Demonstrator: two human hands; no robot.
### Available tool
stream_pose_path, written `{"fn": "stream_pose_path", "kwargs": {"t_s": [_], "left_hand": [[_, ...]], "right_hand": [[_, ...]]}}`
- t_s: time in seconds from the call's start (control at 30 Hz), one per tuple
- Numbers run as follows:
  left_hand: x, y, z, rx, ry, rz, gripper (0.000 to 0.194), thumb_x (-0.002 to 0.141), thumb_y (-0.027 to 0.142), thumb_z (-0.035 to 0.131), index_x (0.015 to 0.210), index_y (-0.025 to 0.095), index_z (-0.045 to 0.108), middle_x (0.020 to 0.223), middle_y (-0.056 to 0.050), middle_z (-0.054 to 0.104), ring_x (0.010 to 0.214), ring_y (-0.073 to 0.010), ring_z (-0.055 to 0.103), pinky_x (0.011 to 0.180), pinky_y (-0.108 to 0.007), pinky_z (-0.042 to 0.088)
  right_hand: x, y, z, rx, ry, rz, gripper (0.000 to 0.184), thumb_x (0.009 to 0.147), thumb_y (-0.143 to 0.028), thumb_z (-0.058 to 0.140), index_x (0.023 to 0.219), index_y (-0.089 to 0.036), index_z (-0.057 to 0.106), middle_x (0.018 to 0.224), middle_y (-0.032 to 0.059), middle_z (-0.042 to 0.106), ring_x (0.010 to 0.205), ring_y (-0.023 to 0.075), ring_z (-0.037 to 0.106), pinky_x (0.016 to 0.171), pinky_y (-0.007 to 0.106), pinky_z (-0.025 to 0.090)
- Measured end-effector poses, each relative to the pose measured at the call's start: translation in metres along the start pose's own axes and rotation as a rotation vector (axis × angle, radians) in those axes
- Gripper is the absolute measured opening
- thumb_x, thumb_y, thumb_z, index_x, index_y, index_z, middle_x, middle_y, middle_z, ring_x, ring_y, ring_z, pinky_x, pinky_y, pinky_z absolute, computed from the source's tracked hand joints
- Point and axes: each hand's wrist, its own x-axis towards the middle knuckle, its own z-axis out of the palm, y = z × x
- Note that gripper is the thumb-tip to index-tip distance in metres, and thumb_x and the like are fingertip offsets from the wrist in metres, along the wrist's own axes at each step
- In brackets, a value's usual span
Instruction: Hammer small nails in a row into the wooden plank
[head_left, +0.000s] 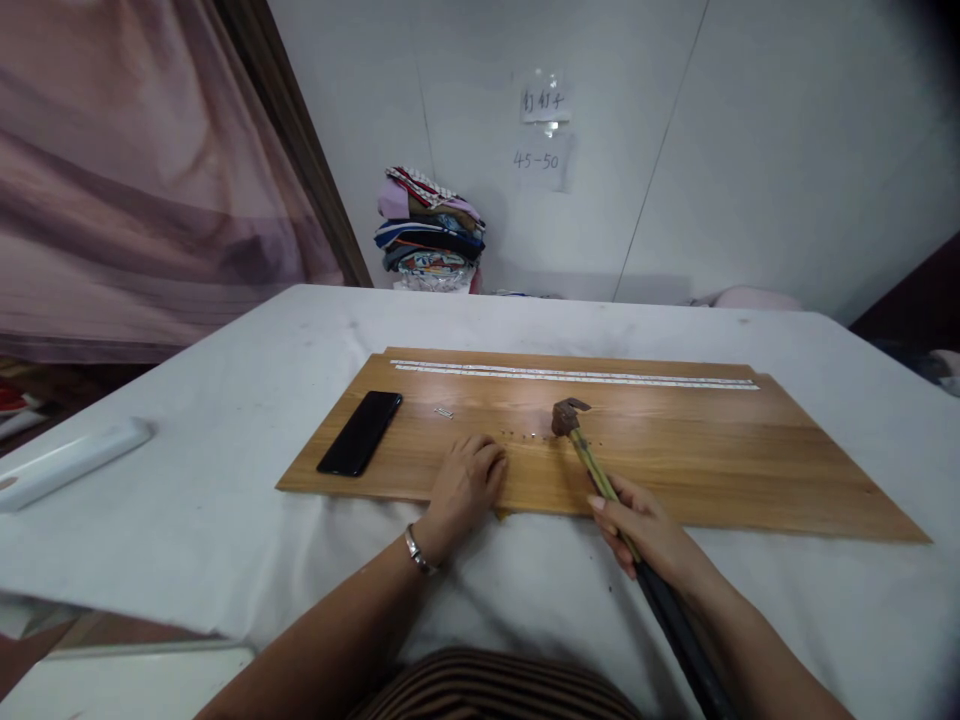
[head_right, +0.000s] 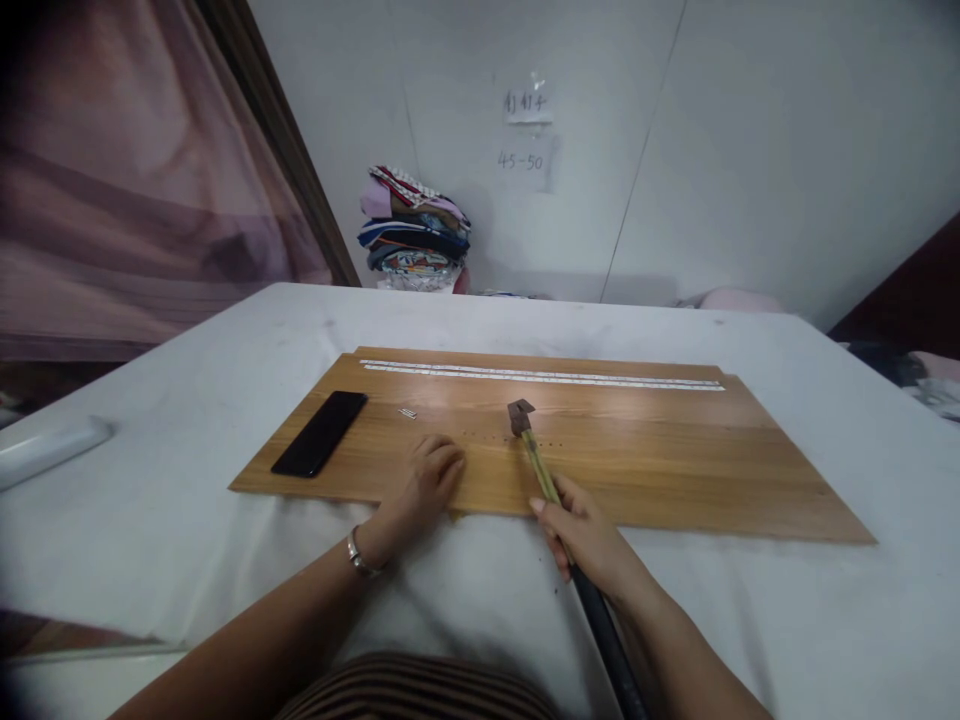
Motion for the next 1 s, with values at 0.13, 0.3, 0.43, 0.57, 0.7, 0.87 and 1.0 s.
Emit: {"fn": "stream_pose_path", "kwargs": {"t_s": [0.13,0.3,0.43,0.57,0.7,0.87,1.0], "left_hand": [[-0.0001,0.0008,-0.0011,0.003,-0.003,-0.001,0.015,0.094,0.024,0.048,0.094,0.019,0.062,0.100,-0.006,0.060,0.096,-0.0209,0.055,0.089,-0.038,0.045],[-0.0003,-0.0005,0.0000,0.006,0.001,0.007,0.014,0.094,0.023,0.048,0.096,0.019,0.062,0.100,-0.006,0.060,0.095,-0.0208,0.054,0.088,-0.038,0.045],[0.0002,-0.0011,0.0007,0.002,0.003,0.004,0.014,0.094,0.024,0.048,0.093,0.020,0.062,0.098,-0.006,0.060,0.095,-0.0206,0.055,0.089,-0.038,0.045],[0.0005,-0.0014,0.0011,-0.004,0.003,0.012,0.015,0.094,0.024,0.048,0.093,0.020,0.062,0.098,-0.006,0.060,0.095,-0.0204,0.055,0.088,-0.038,0.045],[0.0005,-0.0014,0.0014,-0.005,0.013,0.009,0.015,0.095,0.024,0.047,0.094,0.019,0.062,0.098,-0.006,0.060,0.094,-0.0203,0.055,0.088,-0.038,0.046],[0.0005,-0.0007,-0.0001,-0.012,-0.002,0.010,0.015,0.094,0.024,0.048,0.094,0.019,0.062,0.098,-0.006,0.060,0.095,-0.0208,0.055,0.089,-0.039,0.046],[0.0002,-0.0011,-0.0001,-0.019,0.010,0.018,0.016,0.094,0.025,0.047,0.094,0.020,0.062,0.098,-0.006,0.060,0.095,-0.0209,0.055,0.088,-0.039,0.046]], "right_hand": [[0.0005,0.0012,0.0000,-0.004,-0.005,0.020,0.033,0.080,-0.051,0.061,0.080,-0.023,0.042,0.048,-0.0129,0.041,0.030,0.0048,0.034,0.028,0.016,0.034],[0.0019,0.0003,0.0000,0.004,0.012,0.042,0.034,0.078,-0.051,0.062,0.084,-0.023,0.043,0.050,-0.0129,0.042,0.030,0.0044,0.034,0.028,0.016,0.035],[0.0002,-0.0018,0.0001,0.017,0.016,0.019,0.033,0.079,-0.050,0.062,0.088,-0.022,0.045,0.051,-0.0129,0.042,0.030,0.0044,0.034,0.028,0.016,0.035],[0.0007,-0.0008,0.0001,0.017,-0.005,0.019,0.032,0.080,-0.050,0.062,0.083,-0.023,0.043,0.051,-0.0126,0.042,0.030,0.0046,0.034,0.028,0.016,0.035],[0.0032,0.0013,0.0002,0.022,0.007,0.027,0.034,0.079,-0.050,0.063,0.085,-0.023,0.044,0.050,-0.0133,0.041,0.030,0.0048,0.034,0.027,0.016,0.034],[0.0015,0.0001,0.0004,0.021,0.011,0.018,0.036,0.079,-0.052,0.063,0.079,-0.024,0.041,0.050,-0.0127,0.041,0.030,0.0041,0.033,0.027,0.016,0.034],[-0.0004,-0.0022,0.0010,0.019,0.010,0.011,0.034,0.080,-0.051,0.062,0.081,-0.023,0.043,0.049,-0.0129,0.041,0.030,0.0042,0.032,0.028,0.016,0.034]]}}
